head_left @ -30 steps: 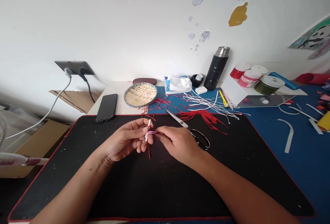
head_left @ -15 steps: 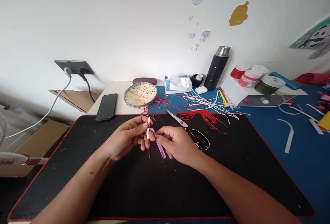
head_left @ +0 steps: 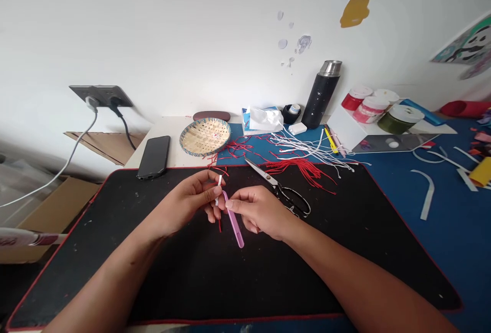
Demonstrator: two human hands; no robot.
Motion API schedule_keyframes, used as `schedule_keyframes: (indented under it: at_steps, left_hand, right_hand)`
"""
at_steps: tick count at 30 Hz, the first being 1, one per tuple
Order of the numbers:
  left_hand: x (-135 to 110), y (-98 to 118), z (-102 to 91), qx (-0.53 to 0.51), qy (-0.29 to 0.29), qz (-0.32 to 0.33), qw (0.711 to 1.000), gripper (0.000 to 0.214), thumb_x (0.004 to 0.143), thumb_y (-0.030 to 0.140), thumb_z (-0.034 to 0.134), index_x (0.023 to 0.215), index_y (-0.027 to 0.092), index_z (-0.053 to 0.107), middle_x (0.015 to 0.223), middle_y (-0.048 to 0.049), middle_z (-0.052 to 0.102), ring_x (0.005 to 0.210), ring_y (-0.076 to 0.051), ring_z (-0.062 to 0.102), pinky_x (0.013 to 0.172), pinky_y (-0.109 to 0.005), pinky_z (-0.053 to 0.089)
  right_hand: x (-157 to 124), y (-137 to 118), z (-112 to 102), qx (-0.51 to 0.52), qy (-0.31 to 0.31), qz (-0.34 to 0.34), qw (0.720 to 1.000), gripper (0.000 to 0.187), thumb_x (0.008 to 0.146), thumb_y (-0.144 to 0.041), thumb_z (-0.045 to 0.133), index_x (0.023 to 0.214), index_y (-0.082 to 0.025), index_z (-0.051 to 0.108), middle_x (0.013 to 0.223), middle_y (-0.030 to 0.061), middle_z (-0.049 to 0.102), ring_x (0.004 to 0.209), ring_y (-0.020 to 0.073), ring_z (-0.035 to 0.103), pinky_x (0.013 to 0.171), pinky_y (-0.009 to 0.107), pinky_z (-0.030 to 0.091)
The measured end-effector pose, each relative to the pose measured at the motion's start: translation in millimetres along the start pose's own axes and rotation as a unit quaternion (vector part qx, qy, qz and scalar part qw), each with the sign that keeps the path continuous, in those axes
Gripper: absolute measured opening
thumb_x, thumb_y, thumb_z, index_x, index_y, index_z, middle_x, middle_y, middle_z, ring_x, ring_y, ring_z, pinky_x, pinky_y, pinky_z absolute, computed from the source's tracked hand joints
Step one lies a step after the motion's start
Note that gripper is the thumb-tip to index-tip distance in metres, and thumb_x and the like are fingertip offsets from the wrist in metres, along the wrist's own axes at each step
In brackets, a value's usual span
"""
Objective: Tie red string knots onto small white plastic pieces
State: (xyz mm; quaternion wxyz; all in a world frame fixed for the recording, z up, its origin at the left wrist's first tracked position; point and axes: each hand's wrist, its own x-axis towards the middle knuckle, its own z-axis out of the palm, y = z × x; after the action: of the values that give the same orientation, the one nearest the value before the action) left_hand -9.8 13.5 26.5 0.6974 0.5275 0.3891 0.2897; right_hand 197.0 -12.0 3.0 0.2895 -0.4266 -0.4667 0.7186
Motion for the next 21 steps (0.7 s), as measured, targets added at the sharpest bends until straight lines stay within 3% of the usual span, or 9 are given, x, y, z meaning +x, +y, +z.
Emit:
schedule_keyframes:
  at_steps: [11,21]
  left_hand:
    - [5.7,-7.2,8.1,0.008,-0.003,-0.028,1.0,0.033,0.092,0.045,0.077,0.099,0.018,0.06,0.069,-0.0011,0.072,0.056,-0.016,0.068,0.053,-0.025,0.057]
    - [7.5,-5.5,7.4,0.043,0.039,0.01,0.998,0.034,0.092,0.048,0.074,0.097,0.019,0.059,0.065,0.0013,0.069,0.053,-0.013,0.064,0.051,-0.022,0.053]
  right_hand:
    - [1.5,1.4,2.5,0.095,-0.023,0.027,0.995,0.031,0.099,-0.029,0.06,0.07,-0.017,0.063,0.037,-0.0094,0.039,0.031,0.006,0.033,0.034,0.018,0.026]
    - [2.9,3.8,-2.2,0.075,-0.087,0.03,0.993,0.03,0.098,-0.045,0.066,0.089,-0.017,0.06,0.07,0.0018,0.073,0.049,0.0136,0.068,0.041,0.02,0.052]
